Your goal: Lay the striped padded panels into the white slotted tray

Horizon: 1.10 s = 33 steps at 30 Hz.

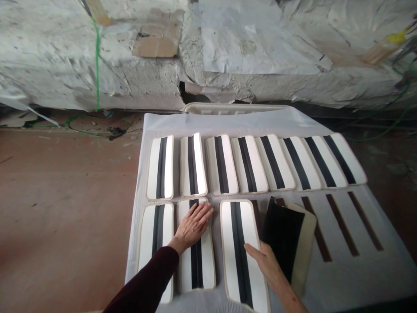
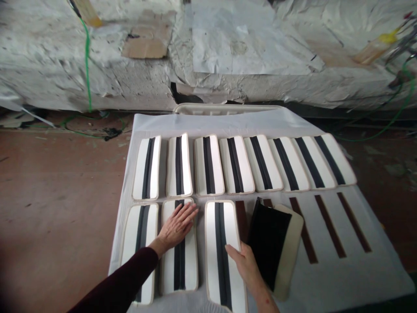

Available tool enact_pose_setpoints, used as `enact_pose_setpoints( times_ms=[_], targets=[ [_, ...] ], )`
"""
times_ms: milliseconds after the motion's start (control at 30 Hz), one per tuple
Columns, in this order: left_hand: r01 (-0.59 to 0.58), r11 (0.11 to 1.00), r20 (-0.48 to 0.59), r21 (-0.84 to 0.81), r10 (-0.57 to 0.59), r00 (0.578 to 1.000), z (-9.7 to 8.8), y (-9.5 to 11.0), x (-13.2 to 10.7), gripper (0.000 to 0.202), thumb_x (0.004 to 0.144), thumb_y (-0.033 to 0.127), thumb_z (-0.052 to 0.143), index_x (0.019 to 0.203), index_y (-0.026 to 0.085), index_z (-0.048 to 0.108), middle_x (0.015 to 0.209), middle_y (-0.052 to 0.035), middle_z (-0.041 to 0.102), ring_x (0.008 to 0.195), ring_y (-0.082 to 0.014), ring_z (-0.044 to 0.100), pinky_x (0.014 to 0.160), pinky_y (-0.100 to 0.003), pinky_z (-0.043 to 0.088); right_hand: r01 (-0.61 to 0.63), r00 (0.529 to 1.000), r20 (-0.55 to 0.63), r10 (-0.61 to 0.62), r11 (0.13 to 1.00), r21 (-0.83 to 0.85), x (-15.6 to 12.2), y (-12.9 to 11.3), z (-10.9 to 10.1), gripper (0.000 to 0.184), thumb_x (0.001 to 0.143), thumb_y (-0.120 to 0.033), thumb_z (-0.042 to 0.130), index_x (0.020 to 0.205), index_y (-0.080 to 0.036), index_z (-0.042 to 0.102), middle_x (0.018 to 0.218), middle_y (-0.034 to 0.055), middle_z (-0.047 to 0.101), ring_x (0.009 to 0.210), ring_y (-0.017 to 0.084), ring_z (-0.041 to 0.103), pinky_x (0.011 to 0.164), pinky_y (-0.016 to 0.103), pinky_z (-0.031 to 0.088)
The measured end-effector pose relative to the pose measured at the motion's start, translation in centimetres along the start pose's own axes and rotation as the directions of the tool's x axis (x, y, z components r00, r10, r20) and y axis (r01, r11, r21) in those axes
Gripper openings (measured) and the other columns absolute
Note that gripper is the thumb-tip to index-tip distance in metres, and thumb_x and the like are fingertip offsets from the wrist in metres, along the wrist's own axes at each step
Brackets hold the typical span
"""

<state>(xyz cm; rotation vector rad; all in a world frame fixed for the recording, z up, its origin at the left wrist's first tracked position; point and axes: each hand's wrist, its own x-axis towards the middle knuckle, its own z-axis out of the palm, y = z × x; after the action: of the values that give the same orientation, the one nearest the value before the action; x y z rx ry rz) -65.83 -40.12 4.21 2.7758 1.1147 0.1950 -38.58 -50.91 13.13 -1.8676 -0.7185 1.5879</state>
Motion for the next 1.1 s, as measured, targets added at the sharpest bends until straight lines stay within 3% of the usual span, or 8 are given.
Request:
enact_pose_setpoints(
  times_ms=[133, 267, 400, 600, 733, 933, 1100],
  targets=[
    [-0.011, 1.000, 0.031, 0.023, 0.010, 0.999, 0.3, 0.5, 1.0, 0.054, 0.100, 0.030, 0.042, 0.153, 0.023, 0.036, 0.160, -0.0022, 0.029, 0.149, -0.0234, 0.024, 0.122, -0.044, 0.024, -0.102, 0.987, 0.144, 0.077, 0.980, 0.173, 2.5, 0.8, -0.1, 0.035, 0.086, -0.038, 0.066, 0.111, -0.013, 0.070, 0.095, 0.0101, 0.080, 0.087, 0.031, 0.073, 0.084, 0.044, 0.052],
    [-0.021, 0.998, 0.039, 0.061, 0.018, 0.999, 0.3, 0.7, 1.1, 0.058, 0.100, 0.042, 0.046, 0.153, 0.022, 0.036, 0.161, -0.0048, 0.027, 0.150, -0.0260, 0.023, 0.121, -0.045, 0.026, -0.122, 0.976, 0.203, 0.076, 0.966, 0.228, 3.9, 1.4, -0.1, 0.033, 0.085, -0.035, 0.068, 0.108, -0.012, 0.070, 0.091, 0.0081, 0.080, 0.085, 0.029, 0.073, 0.083, 0.042, 0.052],
    [-0.012, 0.999, 0.027, 0.052, 0.011, 1.000, 0.4, 1.2, 1.2, 0.065, 0.099, 0.053, 0.046, 0.155, 0.022, 0.032, 0.162, -0.0042, 0.024, 0.150, -0.0276, 0.021, 0.120, -0.046, 0.027, -0.125, 0.969, 0.236, 0.075, 0.971, 0.203, 4.9, 1.9, 0.4, 0.032, 0.081, -0.033, 0.071, 0.104, -0.011, 0.073, 0.088, 0.0085, 0.080, 0.083, 0.030, 0.072, 0.080, 0.041, 0.050],
    [-0.009, 0.997, 0.054, 0.081, 0.004, 0.999, 0.6, 1.5, 1.5, 0.069, 0.097, 0.051, 0.051, 0.156, 0.022, 0.029, 0.163, -0.0046, 0.020, 0.150, -0.0302, 0.019, 0.119, -0.049, 0.029, -0.093, 0.976, 0.212, 0.040, 0.965, 0.246, 5.4, 2.8, 1.3, 0.038, 0.085, -0.035, 0.068, 0.115, -0.012, 0.069, 0.101, 0.0093, 0.080, 0.095, 0.030, 0.071, 0.094, 0.045, 0.049],
    [-0.007, 0.997, 0.065, 0.070, 0.003, 0.998, 0.5, 1.5, 1.5, 0.068, 0.097, 0.049, 0.052, 0.156, 0.023, 0.029, 0.163, -0.0047, 0.021, 0.150, -0.0296, 0.019, 0.120, -0.049, 0.029, -0.109, 0.975, 0.216, 0.051, 0.958, 0.267, 5.4, 3.2, 1.8, 0.038, 0.083, -0.035, 0.069, 0.113, -0.012, 0.069, 0.100, 0.0106, 0.080, 0.094, 0.031, 0.073, 0.093, 0.046, 0.051],
    [-0.008, 1.000, 0.079, 0.020, 0.006, 0.997, 0.7, 2.1, 1.9, 0.067, 0.099, 0.046, 0.048, 0.157, 0.022, 0.026, 0.163, -0.0042, 0.020, 0.151, -0.0261, 0.016, 0.123, -0.046, 0.025, -0.092, 0.993, 0.093, 0.079, 0.986, 0.141, 6.1, 3.5, 2.6, 0.042, 0.080, -0.039, 0.070, 0.111, -0.011, 0.070, 0.099, 0.0122, 0.080, 0.098, 0.033, 0.073, 0.087, 0.044, 0.055],
    [-0.118, 0.993, 0.086, -0.014, 0.119, 0.989, 1.4, 3.5, 2.4, 0.067, 0.100, 0.048, 0.046, 0.157, 0.021, 0.026, 0.163, -0.0039, 0.019, 0.152, -0.0227, 0.015, 0.125, -0.043, 0.020, 0.016, 0.999, -0.038, -0.023, 0.981, -0.191, 6.2, 2.8, 3.2, 0.035, 0.078, -0.041, 0.070, 0.101, -0.015, 0.075, 0.105, 0.0147, 0.079, 0.098, 0.034, 0.072, 0.088, 0.043, 0.053]
  ],
)
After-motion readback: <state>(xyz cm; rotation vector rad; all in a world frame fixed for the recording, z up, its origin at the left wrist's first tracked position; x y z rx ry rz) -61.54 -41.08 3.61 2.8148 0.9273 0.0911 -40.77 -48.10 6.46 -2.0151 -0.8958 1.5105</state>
